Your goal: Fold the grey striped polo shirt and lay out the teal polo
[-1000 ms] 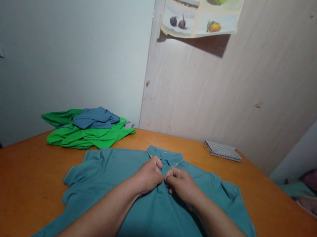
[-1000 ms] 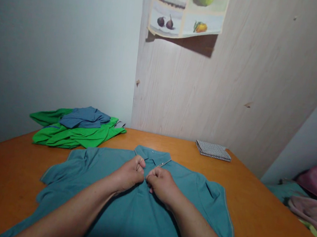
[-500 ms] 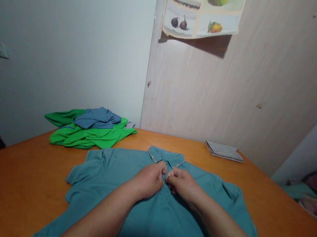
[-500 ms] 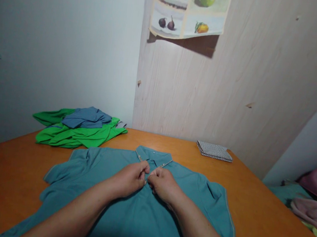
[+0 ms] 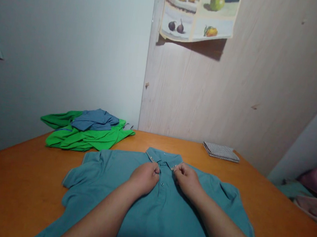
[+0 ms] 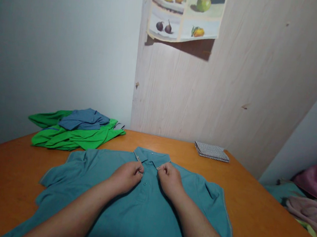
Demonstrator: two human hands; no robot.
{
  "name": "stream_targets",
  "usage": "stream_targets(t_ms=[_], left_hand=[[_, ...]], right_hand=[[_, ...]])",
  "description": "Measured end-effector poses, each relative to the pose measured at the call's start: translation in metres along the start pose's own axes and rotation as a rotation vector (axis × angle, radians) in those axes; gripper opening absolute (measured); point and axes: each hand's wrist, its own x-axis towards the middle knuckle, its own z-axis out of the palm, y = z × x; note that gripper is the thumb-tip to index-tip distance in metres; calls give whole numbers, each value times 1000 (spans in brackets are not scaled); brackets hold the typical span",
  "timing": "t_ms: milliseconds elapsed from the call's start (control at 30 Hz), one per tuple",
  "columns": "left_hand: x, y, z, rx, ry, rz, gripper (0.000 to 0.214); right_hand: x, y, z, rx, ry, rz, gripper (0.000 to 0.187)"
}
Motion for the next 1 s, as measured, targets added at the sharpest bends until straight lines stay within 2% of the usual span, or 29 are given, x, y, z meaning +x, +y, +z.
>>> stream_targets(t_ms=[267,467,633,833,1000], left_hand=[[4,0,4,35,34,-16,17],[3,0,7,23,39,-51,27],[2,0,6,-39,50,-30,27],[2,2,7,31,55,-62,27],[11,1,2,15,-6,-93,21]], right_hand=[[-7,-11,7,-109,-131,-161,17],[-5,-12,10,-248,-200,-187,18],[-3,-9,13,-314,-196,-150,25],[-3,-11,15,-350,-162,-155,23],[-3,-13,17,-349,-142,-135,20]])
